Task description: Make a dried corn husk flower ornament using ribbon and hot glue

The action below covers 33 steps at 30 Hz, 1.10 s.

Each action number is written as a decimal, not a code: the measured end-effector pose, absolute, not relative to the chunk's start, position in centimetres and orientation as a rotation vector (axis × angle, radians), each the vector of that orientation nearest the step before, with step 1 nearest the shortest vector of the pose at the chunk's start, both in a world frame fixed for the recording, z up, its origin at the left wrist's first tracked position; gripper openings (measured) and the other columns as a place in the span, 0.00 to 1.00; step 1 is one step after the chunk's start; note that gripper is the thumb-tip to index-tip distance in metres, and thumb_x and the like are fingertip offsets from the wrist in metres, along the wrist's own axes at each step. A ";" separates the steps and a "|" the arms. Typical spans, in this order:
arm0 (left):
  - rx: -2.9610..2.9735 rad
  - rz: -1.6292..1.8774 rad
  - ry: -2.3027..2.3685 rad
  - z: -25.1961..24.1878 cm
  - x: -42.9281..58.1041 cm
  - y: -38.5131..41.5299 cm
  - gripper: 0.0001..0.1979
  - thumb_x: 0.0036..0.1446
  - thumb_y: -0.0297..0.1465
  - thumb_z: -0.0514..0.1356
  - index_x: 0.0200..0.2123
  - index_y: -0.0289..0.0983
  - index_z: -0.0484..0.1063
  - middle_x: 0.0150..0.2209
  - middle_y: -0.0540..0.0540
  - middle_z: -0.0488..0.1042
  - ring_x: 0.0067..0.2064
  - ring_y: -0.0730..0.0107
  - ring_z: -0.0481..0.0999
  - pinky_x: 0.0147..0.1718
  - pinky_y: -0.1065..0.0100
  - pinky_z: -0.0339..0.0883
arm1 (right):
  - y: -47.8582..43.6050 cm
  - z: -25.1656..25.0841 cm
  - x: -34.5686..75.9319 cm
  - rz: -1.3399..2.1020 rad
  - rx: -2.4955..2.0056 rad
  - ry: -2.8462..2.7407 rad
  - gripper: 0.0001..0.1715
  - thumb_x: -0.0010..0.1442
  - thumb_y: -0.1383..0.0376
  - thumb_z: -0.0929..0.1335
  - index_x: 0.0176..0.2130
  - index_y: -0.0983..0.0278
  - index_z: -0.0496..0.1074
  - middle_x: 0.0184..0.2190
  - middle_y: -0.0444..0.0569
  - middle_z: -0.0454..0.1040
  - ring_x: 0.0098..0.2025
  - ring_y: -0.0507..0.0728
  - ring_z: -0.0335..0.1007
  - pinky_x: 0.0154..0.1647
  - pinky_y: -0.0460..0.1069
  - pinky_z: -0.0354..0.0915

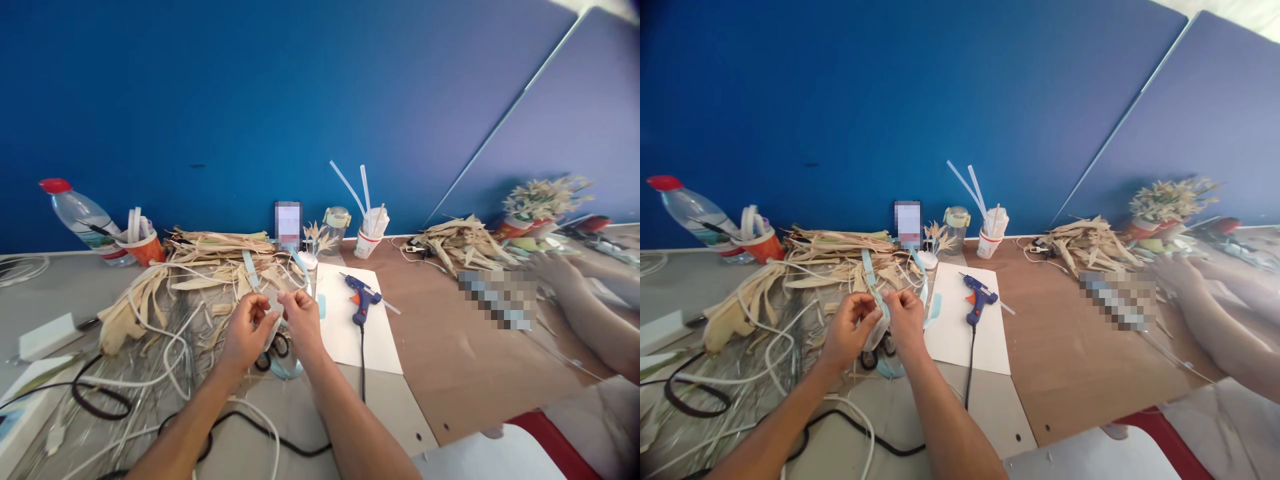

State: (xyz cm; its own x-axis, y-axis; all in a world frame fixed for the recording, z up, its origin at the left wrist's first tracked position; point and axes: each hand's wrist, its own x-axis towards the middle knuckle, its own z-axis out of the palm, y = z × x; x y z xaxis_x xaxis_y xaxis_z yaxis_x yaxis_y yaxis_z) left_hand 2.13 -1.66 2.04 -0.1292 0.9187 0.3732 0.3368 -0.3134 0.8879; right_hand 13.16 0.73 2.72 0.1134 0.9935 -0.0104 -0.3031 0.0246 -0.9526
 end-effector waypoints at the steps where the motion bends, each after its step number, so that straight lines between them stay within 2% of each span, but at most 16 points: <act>1: 1.646 1.454 1.427 2.0 2.2 -1.7 0.07 0.52 0.35 0.59 0.33 0.39 0.67 0.28 0.51 0.69 0.29 0.70 0.69 0.30 0.69 0.63 | 0.7 2.7 13.1 1.256 -1.022 -0.914 0.17 0.49 0.57 0.69 0.19 0.63 0.62 0.13 0.35 0.55 0.19 0.48 0.47 0.21 0.45 0.49; 4: 1.734 1.398 1.487 2.1 2.2 -1.7 0.07 0.56 0.34 0.55 0.27 0.39 0.67 0.25 0.51 0.68 0.28 0.70 0.67 0.30 0.69 0.62 | 0.6 2.6 12.9 1.267 -1.023 -0.943 0.17 0.49 0.57 0.68 0.19 0.63 0.62 0.13 0.35 0.55 0.18 0.47 0.47 0.20 0.45 0.49; 8: 1.758 1.325 1.559 2.2 1.9 -1.9 0.11 0.59 0.35 0.51 0.27 0.39 0.65 0.23 0.52 0.65 0.26 0.69 0.66 0.28 0.69 0.59 | 0.7 2.5 12.9 1.266 -1.014 -0.944 0.18 0.48 0.57 0.69 0.18 0.63 0.61 0.13 0.36 0.56 0.18 0.47 0.48 0.20 0.45 0.49; 17: 1.659 1.326 1.563 1.9 1.8 -1.7 0.17 0.60 0.39 0.48 0.20 0.41 0.59 0.18 0.53 0.60 0.22 0.70 0.61 0.24 0.69 0.56 | 0.7 2.6 13.0 1.233 -1.031 -0.937 0.19 0.47 0.57 0.70 0.17 0.62 0.60 0.14 0.36 0.55 0.19 0.47 0.47 0.21 0.45 0.50; 19: 1.613 1.384 1.519 1.9 1.7 -1.6 0.17 0.60 0.40 0.48 0.21 0.40 0.61 0.19 0.52 0.61 0.23 0.70 0.62 0.25 0.69 0.58 | 0.8 2.6 13.0 1.216 -1.057 -0.937 0.19 0.47 0.57 0.70 0.17 0.62 0.59 0.14 0.36 0.55 0.19 0.47 0.47 0.21 0.45 0.50; 22: 1.560 1.453 1.427 1.9 1.7 -1.6 0.10 0.57 0.39 0.53 0.33 0.39 0.68 0.27 0.50 0.68 0.28 0.69 0.67 0.29 0.68 0.63 | 0.8 2.5 13.1 1.197 -1.094 -0.946 0.19 0.47 0.57 0.69 0.17 0.62 0.59 0.14 0.36 0.55 0.19 0.47 0.48 0.21 0.45 0.51; 24: 1.561 1.457 1.391 2.0 1.8 -1.6 0.11 0.54 0.37 0.58 0.38 0.38 0.68 0.31 0.49 0.71 0.32 0.68 0.70 0.32 0.68 0.65 | 0.8 2.6 13.1 1.194 -1.097 -0.972 0.18 0.47 0.57 0.69 0.17 0.63 0.60 0.15 0.37 0.56 0.20 0.48 0.50 0.22 0.44 0.52; 28: 1.601 1.381 1.488 2.2 2.1 -1.6 0.06 0.53 0.35 0.58 0.31 0.38 0.70 0.27 0.50 0.71 0.31 0.68 0.70 0.33 0.68 0.64 | 0.7 2.8 13.0 1.188 -1.097 -1.020 0.18 0.47 0.58 0.69 0.16 0.63 0.60 0.15 0.37 0.58 0.21 0.48 0.52 0.23 0.44 0.54; 33: 1.522 1.324 1.497 2.5 2.2 -1.6 0.09 0.54 0.37 0.56 0.28 0.39 0.69 0.23 0.52 0.68 0.26 0.69 0.67 0.27 0.70 0.61 | 0.7 2.5 12.8 1.203 -1.105 -0.983 0.18 0.46 0.58 0.70 0.16 0.63 0.62 0.15 0.37 0.58 0.20 0.48 0.52 0.23 0.45 0.54</act>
State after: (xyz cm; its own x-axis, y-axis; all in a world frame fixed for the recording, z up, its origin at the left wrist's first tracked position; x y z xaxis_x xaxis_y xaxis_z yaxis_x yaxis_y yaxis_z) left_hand 2.17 -1.60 2.46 -0.1449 0.9631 0.2267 0.3428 -0.1660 0.9246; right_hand 12.76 0.68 2.52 0.1169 0.9931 0.0008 -0.1986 0.0241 -0.9798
